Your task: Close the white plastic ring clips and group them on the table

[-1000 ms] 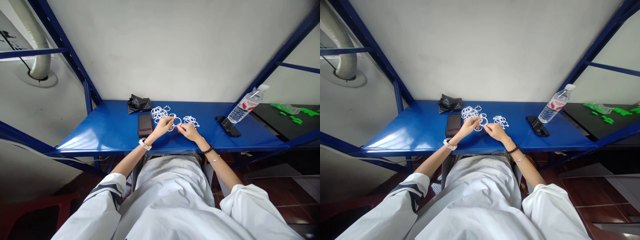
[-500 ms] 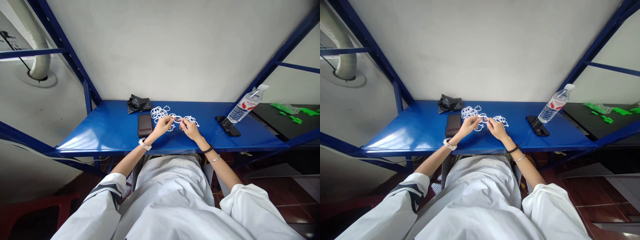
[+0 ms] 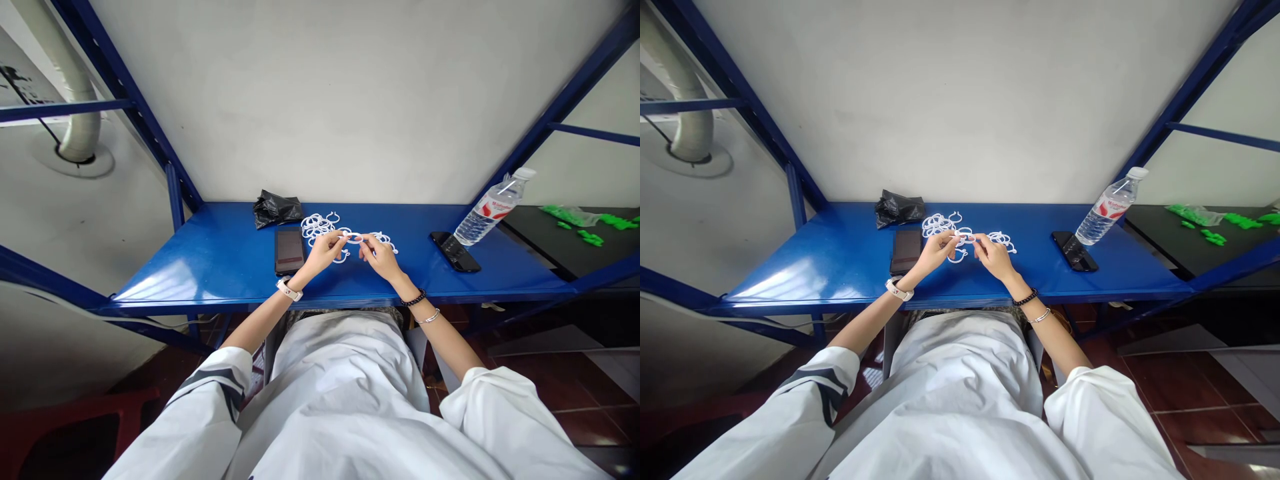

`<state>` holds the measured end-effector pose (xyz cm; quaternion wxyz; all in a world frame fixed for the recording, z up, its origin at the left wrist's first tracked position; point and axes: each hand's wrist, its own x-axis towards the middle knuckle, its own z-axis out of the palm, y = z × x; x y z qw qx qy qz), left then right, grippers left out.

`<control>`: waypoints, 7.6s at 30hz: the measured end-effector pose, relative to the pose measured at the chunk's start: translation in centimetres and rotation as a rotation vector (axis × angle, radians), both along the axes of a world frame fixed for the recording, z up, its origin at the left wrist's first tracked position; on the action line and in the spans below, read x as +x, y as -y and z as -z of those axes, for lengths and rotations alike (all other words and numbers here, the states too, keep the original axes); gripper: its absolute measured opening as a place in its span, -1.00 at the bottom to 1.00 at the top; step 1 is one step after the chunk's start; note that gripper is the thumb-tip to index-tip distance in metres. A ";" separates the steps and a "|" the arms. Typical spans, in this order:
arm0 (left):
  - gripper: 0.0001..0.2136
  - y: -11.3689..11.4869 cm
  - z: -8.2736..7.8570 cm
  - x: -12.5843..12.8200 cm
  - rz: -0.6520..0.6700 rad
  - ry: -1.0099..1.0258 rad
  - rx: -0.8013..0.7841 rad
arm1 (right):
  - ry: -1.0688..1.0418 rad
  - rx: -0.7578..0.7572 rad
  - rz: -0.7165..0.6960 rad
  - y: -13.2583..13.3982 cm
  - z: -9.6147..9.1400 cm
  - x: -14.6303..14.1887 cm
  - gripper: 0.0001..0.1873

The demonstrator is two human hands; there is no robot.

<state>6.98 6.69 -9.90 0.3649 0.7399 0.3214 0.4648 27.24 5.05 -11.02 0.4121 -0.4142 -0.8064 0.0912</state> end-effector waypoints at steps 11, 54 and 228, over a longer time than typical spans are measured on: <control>-0.52 0.2 -0.2 -0.1 -0.028 0.018 -0.083 | 0.021 0.115 0.046 -0.2 0.4 0.0 -0.69; -0.79 0.0 0.1 -0.1 -0.005 -0.018 -0.064 | 0.200 -0.009 0.026 -0.4 0.5 -0.1 -0.64; -0.62 -0.2 0.8 0.0 0.050 -0.200 0.197 | 0.014 0.161 0.131 -0.5 0.6 -0.2 -0.48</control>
